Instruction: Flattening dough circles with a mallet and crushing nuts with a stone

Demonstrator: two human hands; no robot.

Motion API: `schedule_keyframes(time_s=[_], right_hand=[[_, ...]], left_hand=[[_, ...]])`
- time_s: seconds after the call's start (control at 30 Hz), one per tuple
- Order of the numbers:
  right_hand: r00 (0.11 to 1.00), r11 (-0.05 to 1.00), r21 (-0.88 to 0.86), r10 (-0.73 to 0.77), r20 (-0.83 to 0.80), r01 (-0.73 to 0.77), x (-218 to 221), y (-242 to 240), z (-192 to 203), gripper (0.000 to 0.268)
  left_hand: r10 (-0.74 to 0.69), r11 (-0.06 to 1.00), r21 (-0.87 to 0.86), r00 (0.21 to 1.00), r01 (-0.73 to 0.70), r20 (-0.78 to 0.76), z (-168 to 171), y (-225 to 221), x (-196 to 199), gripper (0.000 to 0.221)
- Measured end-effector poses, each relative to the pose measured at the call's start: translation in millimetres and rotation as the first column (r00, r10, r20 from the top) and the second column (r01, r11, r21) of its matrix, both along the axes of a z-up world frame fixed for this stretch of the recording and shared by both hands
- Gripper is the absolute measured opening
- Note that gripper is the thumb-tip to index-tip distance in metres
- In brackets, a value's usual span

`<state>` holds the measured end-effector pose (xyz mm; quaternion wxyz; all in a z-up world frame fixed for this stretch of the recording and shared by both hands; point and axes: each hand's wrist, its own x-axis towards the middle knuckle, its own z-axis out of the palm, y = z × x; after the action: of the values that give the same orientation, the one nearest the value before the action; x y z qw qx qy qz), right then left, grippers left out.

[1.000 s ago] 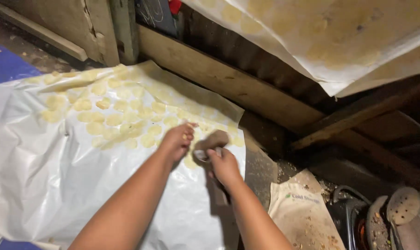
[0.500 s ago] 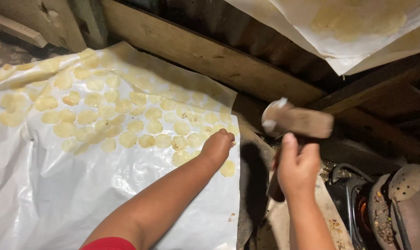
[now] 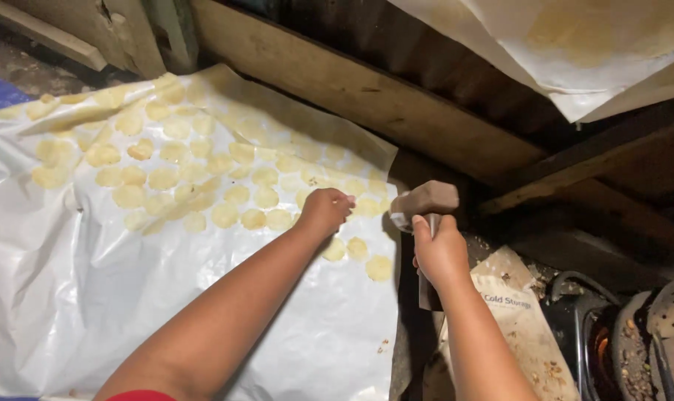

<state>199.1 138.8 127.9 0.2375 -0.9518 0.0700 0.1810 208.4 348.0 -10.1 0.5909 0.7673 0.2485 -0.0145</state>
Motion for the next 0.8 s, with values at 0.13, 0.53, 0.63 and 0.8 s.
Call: schedule_keyframes(time_s=[0.13,0.53,0.63,0.8], right_hand=[[0.99,0.999,0.025,-0.028,0.138,0.025,-24.7,7.9,-22.2,0.066],[0.659,0.918,0.313,-0.081,0.748,-0.242,-46.9,4.3,58.2,0.026],[0.86,0.959,0.228,0.03,0.51,-0.169,-48.0,29.2,-2.0,0.031],[0.991,0.994,-0.056,0.103,0.082,-0.098,-22.5,23.5,-28.9,0.055]], left_hand=[[-0.201,0.946,0.264,0.979,0.187,0.026,36.9,-14.1,-27.4,0.016],[-0.453,0.777,0.525,0.888,0.348,0.08,39.5,-37.7,-36.9,0.02],[-0.327,0.859,0.446,0.939,0.25,0.103,41.8,-15.6,-32.9,0.024],[-0.014,0.98,0.2,0.997,-0.001,0.076,31.8,31.4,-34.1,0.026]])
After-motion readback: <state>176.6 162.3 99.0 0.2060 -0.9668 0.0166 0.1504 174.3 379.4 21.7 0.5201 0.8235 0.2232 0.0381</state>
